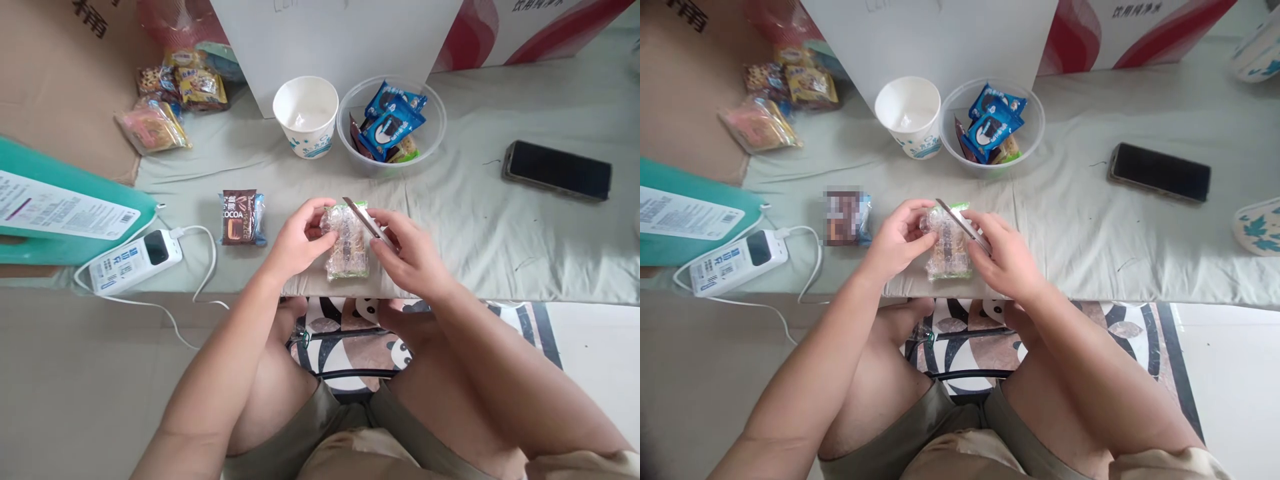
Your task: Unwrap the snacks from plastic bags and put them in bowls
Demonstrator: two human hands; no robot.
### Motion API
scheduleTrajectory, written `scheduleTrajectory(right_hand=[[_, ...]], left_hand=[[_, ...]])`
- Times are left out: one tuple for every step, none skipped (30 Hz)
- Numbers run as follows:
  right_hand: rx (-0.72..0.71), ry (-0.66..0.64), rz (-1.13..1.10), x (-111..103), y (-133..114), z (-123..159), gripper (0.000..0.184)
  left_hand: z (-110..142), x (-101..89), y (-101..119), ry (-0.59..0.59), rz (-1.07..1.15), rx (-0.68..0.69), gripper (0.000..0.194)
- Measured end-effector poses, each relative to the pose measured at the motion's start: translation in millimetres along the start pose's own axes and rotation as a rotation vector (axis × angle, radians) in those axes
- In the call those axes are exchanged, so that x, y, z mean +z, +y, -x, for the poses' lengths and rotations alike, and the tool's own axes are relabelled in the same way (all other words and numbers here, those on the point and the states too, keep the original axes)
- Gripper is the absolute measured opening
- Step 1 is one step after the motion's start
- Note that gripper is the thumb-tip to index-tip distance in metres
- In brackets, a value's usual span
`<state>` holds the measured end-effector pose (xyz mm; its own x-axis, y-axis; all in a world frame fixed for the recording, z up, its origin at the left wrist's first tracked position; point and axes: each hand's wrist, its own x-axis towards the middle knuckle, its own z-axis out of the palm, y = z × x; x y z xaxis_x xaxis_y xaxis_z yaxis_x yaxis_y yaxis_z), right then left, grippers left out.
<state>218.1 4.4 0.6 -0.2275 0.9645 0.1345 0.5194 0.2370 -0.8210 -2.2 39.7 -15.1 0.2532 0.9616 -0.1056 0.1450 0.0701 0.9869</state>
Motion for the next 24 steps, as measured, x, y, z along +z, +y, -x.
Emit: scheduleTrajectory(right_hand=[[0.047, 0.000, -0.035, 0.4, -1.0, 0.3, 0.040], [0.101, -0.004, -0.071, 0.7, -2.3, 0.7, 0.041], [0.157, -0.009, -0.110, 0.7, -3.8, 1.1, 0.042], [0.210, -0.016, -0.153, 0.9, -5.4, 1.7, 0.043], [0.257, -0.022, -0.201, 1.3, -7.0, 2.2, 0.043], [0.297, -0.026, -0.251, 2.3, -8.6, 2.6, 0.040], [0.332, -0.029, -0.303, 3.8, -10.0, 3.0, 0.035], [0.363, -0.036, -0.359, 6.2, -11.1, 3.1, 0.032], [0.390, -0.042, -0.420, 9.3, -11.8, 3.1, 0.033], [0.413, -0.051, -0.486, 13.1, -11.8, 2.9, 0.036], [0.430, -0.058, -0.558, 17.2, -11.2, 2.5, 0.039], [0.444, -0.064, -0.630, 21.5, -10.0, 2.1, 0.042], [0.456, -0.068, -0.693, 25.6, -8.4, 1.5, 0.044], [0.468, -0.071, -0.740, 29.1, -6.6, 1.0, 0.046], [0.478, -0.075, -0.767, 32.0, -4.9, 0.6, 0.047], [0.484, -0.077, -0.780, 34.0, -3.4, 0.4, 0.047], [0.484, -0.072, -0.782, 35.2, -2.6, 0.3, 0.047], [0.478, -0.065, -0.776, 35.6, -2.3, 0.3, 0.047], [0.468, -0.057, -0.766, 35.5, -2.8, 0.4, 0.047], [0.455, -0.051, -0.755, 35.0, -3.8, 0.6, 0.047], [0.445, -0.053, -0.746, 34.2, -5.3, 0.7, 0.047], [0.440, -0.062, -0.737, 33.2, -7.0, 0.8, 0.047], [0.440, -0.075, -0.730, 32.3, -9.0, 0.8, 0.048], [0.443, -0.087, -0.723, 31.4, -10.8, 0.6, 0.048]], left_hand=[[-0.3, -0.3, -0.3, 0.031, 0.016, 0.019, 0.046], [-0.6, -0.7, -0.4, 0.073, 0.031, 0.041, 0.048], [-0.9, -1.2, -0.3, 0.117, 0.040, 0.069, 0.051], [-1.1, -1.6, -0.1, 0.159, 0.041, 0.101, 0.053], [-1.2, -1.8, 0.2, 0.190, 0.034, 0.133, 0.053], [-1.2, -1.7, 0.6, 0.207, 0.018, 0.159, 0.051], [-1.0, -1.3, 0.9, 0.210, -0.009, 0.174, 0.044], [-0.6, -0.6, 1.3, 0.203, -0.041, 0.175, 0.036], [0.1, 0.2, 1.6, 0.188, -0.072, 0.166, 0.029], [1.0, 1.1, 1.9, 0.166, -0.096, 0.157, 0.024], [2.0, 2.0, 2.1, 0.139, -0.111, 0.150, 0.023], [3.2, 2.9, 2.2, 0.108, -0.116, 0.148, 0.025], [4.3, 3.6, 2.3, 0.077, -0.117, 0.148, 0.030], [5.3, 4.2, 2.2, 0.049, -0.117, 0.147, 0.036], [6.1, 4.7, 2.0, 0.026, -0.119, 0.140, 0.040], [6.6, 5.2, 1.7, 0.013, -0.120, 0.130, 0.041], [6.8, 5.6, 1.3, 0.010, -0.120, 0.118, 0.040], [6.8, 6.0, 1.0, 0.014, -0.118, 0.109, 0.037], [6.7, 6.5, 0.8, 0.023, -0.115, 0.104, 0.033], [6.5, 7.0, 0.9, 0.035, -0.115, 0.104, 0.029], [6.3, 7.5, 1.2, 0.046, -0.121, 0.109, 0.026], [6.3, 8.0, 1.8, 0.056, -0.133, 0.118, 0.023], [6.4, 8.5, 2.7, 0.061, -0.151, 0.132, 0.022], [6.8, 8.9, 3.9, 0.063, -0.174, 0.149, 0.020]])
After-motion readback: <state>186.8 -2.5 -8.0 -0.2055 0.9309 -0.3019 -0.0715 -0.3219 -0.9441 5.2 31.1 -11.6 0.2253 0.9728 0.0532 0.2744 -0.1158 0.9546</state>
